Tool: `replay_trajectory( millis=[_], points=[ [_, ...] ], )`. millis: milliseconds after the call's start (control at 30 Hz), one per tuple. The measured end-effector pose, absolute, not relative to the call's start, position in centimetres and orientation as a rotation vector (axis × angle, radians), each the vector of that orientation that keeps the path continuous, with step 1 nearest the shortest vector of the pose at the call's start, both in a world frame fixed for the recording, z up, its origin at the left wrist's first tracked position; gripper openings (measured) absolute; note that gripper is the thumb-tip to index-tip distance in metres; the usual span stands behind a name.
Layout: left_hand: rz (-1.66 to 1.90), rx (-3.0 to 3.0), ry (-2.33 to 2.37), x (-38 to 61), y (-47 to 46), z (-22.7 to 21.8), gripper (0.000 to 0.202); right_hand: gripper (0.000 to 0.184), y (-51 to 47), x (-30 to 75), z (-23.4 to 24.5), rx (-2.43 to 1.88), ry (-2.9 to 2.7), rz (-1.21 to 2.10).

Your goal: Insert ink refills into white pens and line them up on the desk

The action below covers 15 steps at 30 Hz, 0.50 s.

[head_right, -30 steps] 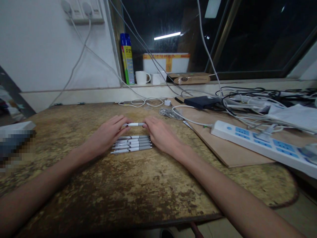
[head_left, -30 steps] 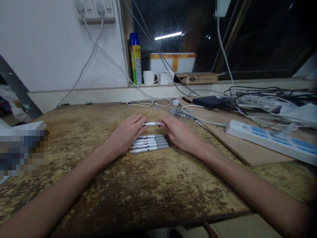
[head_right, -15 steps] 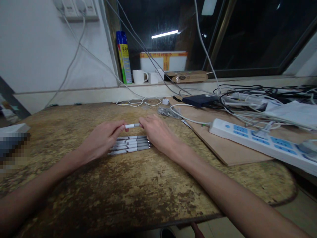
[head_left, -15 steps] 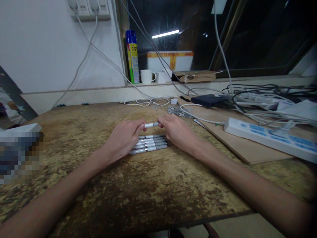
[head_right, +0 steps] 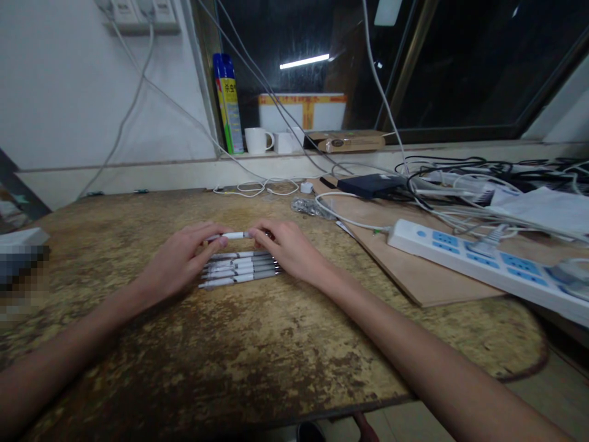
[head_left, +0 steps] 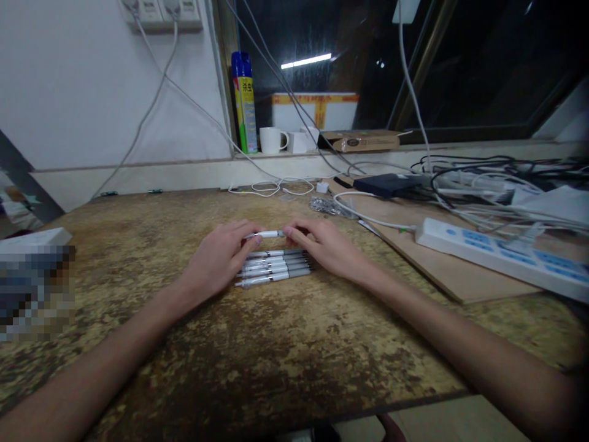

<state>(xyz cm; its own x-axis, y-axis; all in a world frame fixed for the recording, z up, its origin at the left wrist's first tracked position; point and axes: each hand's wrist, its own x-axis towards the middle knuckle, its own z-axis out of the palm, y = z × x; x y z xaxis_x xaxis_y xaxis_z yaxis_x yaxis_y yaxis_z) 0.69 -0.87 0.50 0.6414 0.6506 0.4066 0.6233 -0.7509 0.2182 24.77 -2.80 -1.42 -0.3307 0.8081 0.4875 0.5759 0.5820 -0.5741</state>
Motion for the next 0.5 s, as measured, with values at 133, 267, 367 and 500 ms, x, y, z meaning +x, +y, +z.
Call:
replay_trajectory(
  millis=[133,267,367,500],
  points=[
    [0.741,2.783,1.066,0.79,-1.05,0.27,0.032,0.009,-2.88,24.89,-1.4,-1.027,-2.021,0.361],
    [0.765,2.74,1.044,0.78,-1.03,0.01,0.031,0.015,-3.03,24.8,-1.36,-1.033,-1.985,0.425],
    [0.809,2.724,1.062,0.82,-1.07,-0.04,0.029,0.019,-3.03,24.72,-1.34,-1.06,-1.978,0.496],
    [0.819,2.695,1.057,0.93,-1.28,0.01,0.029,0.014,-2.85,24.64,-1.47,-0.926,-1.919,0.5]
  ],
)
